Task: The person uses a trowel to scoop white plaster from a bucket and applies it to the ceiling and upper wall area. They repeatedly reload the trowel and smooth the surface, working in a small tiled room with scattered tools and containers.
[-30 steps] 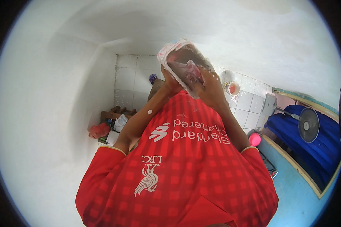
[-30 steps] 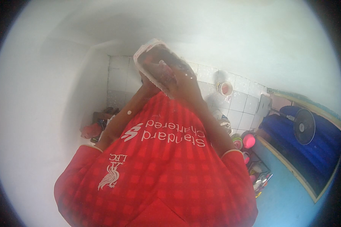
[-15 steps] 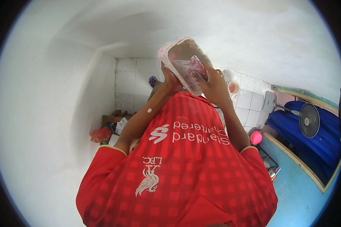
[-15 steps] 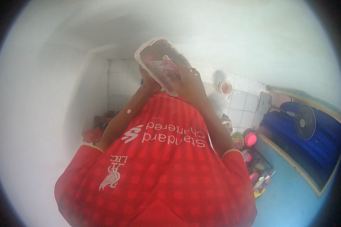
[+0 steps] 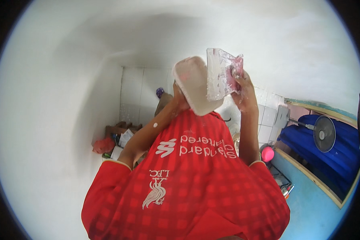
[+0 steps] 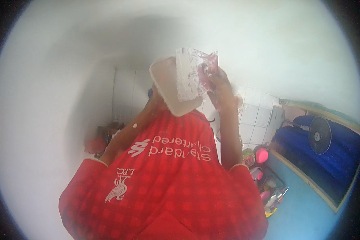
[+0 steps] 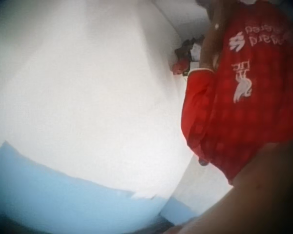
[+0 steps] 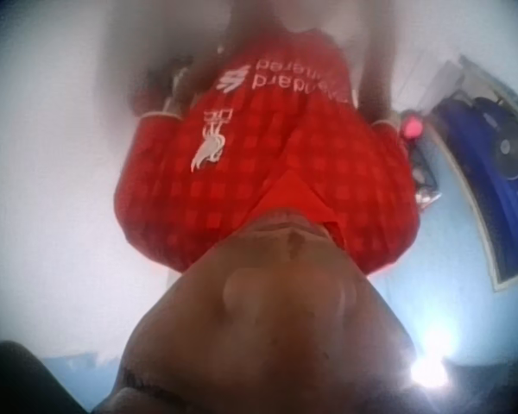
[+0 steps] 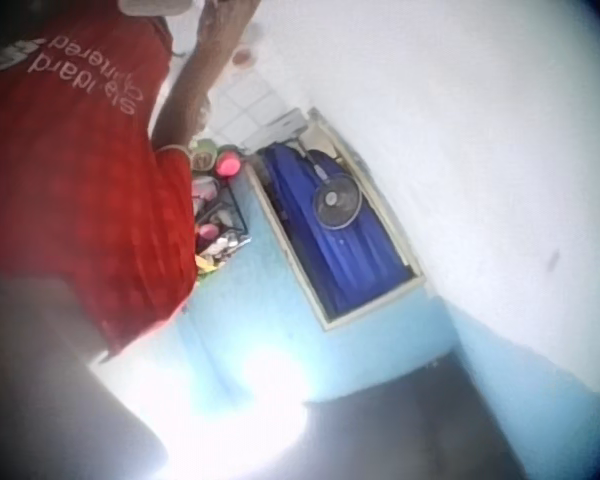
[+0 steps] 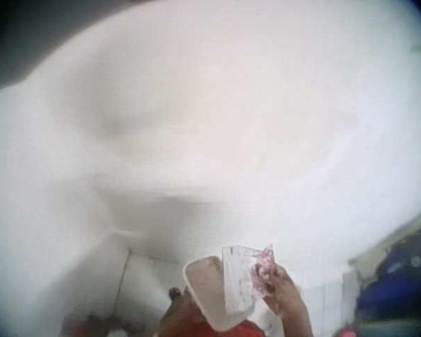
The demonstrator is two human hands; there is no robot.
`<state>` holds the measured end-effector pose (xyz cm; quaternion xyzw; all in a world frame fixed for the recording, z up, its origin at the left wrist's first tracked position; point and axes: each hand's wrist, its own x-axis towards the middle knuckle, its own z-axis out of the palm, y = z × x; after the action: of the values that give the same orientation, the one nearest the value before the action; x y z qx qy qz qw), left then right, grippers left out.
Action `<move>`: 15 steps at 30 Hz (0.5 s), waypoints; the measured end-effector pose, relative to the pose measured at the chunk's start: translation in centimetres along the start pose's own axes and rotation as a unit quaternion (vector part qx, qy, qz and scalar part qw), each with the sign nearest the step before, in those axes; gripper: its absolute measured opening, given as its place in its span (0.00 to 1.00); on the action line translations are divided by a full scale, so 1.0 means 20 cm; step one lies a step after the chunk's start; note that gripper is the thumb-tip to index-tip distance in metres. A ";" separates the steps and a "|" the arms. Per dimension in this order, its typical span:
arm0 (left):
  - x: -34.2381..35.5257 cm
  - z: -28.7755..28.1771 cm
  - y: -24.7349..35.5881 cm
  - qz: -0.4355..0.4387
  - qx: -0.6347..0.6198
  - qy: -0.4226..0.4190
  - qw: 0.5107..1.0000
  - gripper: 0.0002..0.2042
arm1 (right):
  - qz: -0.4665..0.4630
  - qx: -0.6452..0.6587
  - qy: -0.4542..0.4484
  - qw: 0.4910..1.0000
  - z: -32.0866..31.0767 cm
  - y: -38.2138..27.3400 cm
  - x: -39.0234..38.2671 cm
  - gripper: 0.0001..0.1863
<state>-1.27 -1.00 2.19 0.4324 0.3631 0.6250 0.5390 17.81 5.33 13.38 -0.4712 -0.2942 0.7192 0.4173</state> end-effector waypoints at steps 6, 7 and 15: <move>-0.03 0.08 -0.09 -0.117 -0.146 -0.055 0.981 0.27 | 0.049 0.173 0.027 0.983 -0.11 -0.01 0.09 0.28; -0.02 0.08 -0.11 -0.127 -0.162 -0.063 0.977 0.27 | 0.014 0.188 0.015 0.982 -0.10 0.00 0.11 0.17; 0.08 0.08 -0.19 -0.178 -0.238 -0.153 0.942 0.26 | -0.227 -0.010 0.097 0.969 -0.17 -0.35 0.13 0.20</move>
<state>1.56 1.15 -0.58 0.3102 0.1880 0.5133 0.7778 22.66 11.02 16.79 -0.4636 -0.3588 0.5539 0.5912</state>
